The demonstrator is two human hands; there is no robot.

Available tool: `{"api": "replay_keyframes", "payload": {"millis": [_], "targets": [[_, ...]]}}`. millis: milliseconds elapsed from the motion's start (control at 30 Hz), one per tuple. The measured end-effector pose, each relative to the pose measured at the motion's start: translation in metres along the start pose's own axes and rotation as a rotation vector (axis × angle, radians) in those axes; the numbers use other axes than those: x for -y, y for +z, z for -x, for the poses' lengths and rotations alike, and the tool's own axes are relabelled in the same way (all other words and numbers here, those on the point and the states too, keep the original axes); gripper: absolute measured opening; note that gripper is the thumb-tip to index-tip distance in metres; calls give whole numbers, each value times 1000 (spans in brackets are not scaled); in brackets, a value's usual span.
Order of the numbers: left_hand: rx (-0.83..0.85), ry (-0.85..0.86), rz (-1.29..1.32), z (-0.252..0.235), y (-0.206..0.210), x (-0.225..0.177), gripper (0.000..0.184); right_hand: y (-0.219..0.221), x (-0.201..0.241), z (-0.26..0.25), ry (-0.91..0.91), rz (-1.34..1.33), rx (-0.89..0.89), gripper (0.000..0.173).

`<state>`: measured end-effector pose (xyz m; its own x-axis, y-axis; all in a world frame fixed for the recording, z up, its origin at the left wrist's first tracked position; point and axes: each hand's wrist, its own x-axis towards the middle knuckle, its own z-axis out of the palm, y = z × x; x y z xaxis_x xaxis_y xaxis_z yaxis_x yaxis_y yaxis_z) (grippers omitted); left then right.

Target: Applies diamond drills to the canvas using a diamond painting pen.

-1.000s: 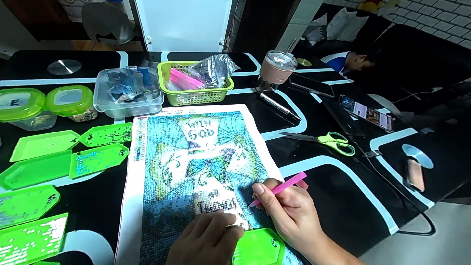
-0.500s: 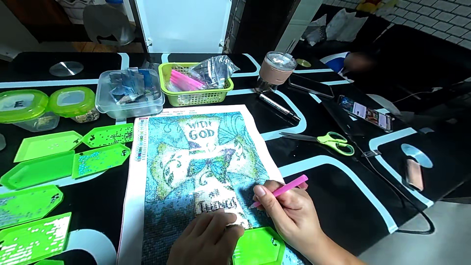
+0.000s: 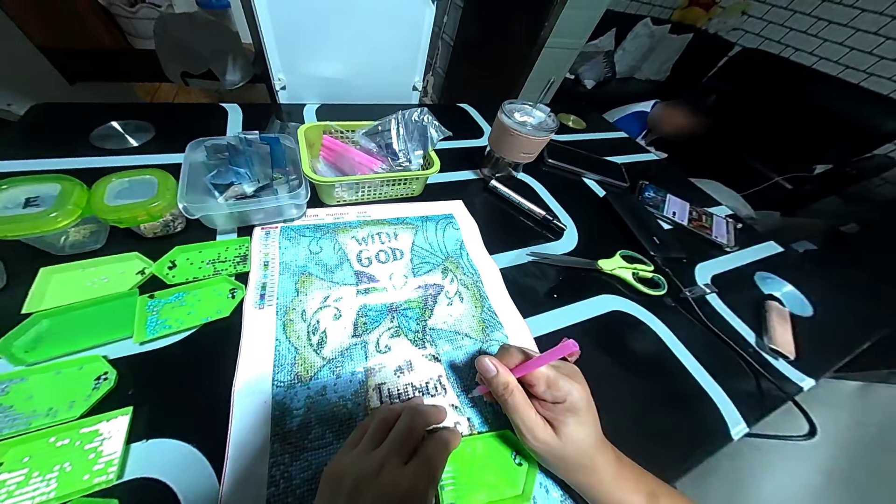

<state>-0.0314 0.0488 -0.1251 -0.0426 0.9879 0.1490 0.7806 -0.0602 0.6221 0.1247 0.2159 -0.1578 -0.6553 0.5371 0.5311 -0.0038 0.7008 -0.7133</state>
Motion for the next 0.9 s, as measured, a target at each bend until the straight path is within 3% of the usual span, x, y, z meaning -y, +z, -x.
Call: {"api": "replay_keyframes", "payload": {"millis": [233, 900], "targets": [[5, -1, 3, 0, 0, 0, 38, -2, 2, -1, 74, -143, -70, 31], [0, 1, 4, 0, 0, 1, 39, -2, 1, -2, 62, -125, -71, 31]]}}
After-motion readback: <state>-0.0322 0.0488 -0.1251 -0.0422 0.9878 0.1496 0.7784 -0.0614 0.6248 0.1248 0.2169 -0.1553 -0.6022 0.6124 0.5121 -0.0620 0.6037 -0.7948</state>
